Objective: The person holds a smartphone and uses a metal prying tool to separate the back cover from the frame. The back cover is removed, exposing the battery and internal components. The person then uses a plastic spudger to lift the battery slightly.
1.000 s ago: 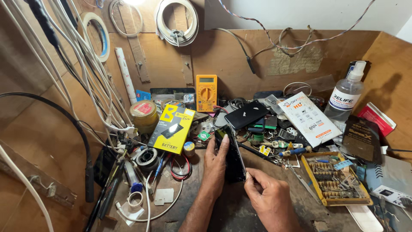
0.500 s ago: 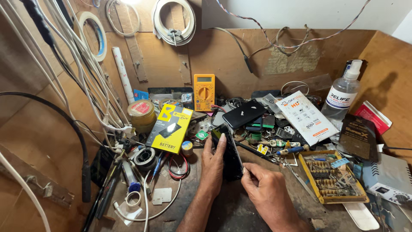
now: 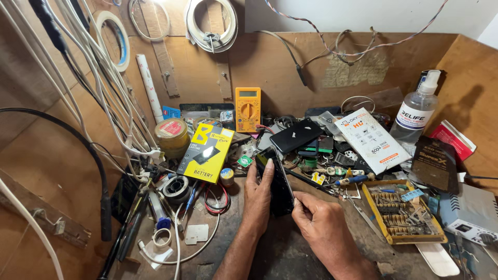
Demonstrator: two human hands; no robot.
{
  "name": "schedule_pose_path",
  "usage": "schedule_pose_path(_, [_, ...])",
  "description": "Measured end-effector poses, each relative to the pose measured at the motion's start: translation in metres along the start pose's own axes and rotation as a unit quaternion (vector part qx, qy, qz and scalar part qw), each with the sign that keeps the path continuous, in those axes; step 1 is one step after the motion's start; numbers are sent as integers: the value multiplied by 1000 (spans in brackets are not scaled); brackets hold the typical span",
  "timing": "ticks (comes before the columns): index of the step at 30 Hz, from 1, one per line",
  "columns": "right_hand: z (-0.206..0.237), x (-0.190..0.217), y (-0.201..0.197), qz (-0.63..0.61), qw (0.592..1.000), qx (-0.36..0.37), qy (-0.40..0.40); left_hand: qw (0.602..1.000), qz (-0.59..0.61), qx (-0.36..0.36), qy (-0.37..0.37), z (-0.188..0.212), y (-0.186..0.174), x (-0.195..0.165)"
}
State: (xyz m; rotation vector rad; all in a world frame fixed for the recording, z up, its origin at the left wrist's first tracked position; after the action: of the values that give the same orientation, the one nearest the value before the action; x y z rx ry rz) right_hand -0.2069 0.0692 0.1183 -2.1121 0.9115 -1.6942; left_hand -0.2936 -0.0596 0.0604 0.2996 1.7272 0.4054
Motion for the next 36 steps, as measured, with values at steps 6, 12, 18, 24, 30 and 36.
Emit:
schedule_pose_path(6, [-5, 2, 1, 52, 998, -3, -19, 1000, -15, -15, -2, 2, -1, 1])
schedule_pose_path(12, [-9, 0, 2, 16, 1000, -1, -22, 1000, 13, -11, -13, 0, 1, 0])
schedule_pose_path(18, [-17, 4, 6, 51, 996, -38, -68, 999, 9, -5, 30, 1, 1, 0])
schedule_pose_path(24, [-21, 6, 9, 46, 998, -29, -42, 999, 50, 0, 4, 0, -2, 1])
schedule_pose_path(30, [-23, 12, 13, 22, 998, -31, -55, 999, 29, -22, -28, 0, -5, 0])
schedule_pose_path(36, [-25, 17, 13, 28, 997, -29, -68, 996, 92, -2, -13, -1, -5, 2])
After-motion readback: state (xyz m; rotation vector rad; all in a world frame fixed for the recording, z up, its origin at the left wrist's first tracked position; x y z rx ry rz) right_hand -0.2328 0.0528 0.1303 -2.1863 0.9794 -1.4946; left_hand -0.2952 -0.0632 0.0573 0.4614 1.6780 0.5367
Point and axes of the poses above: each hand's wrist, its own z-axis away from the middle knuckle, its own y-axis out of the palm, x = y × z, the point moved 2 cm from there along -z, towards the middle knuckle, and after that the axes turned 8 degrees about y, right-handed, at the moved point
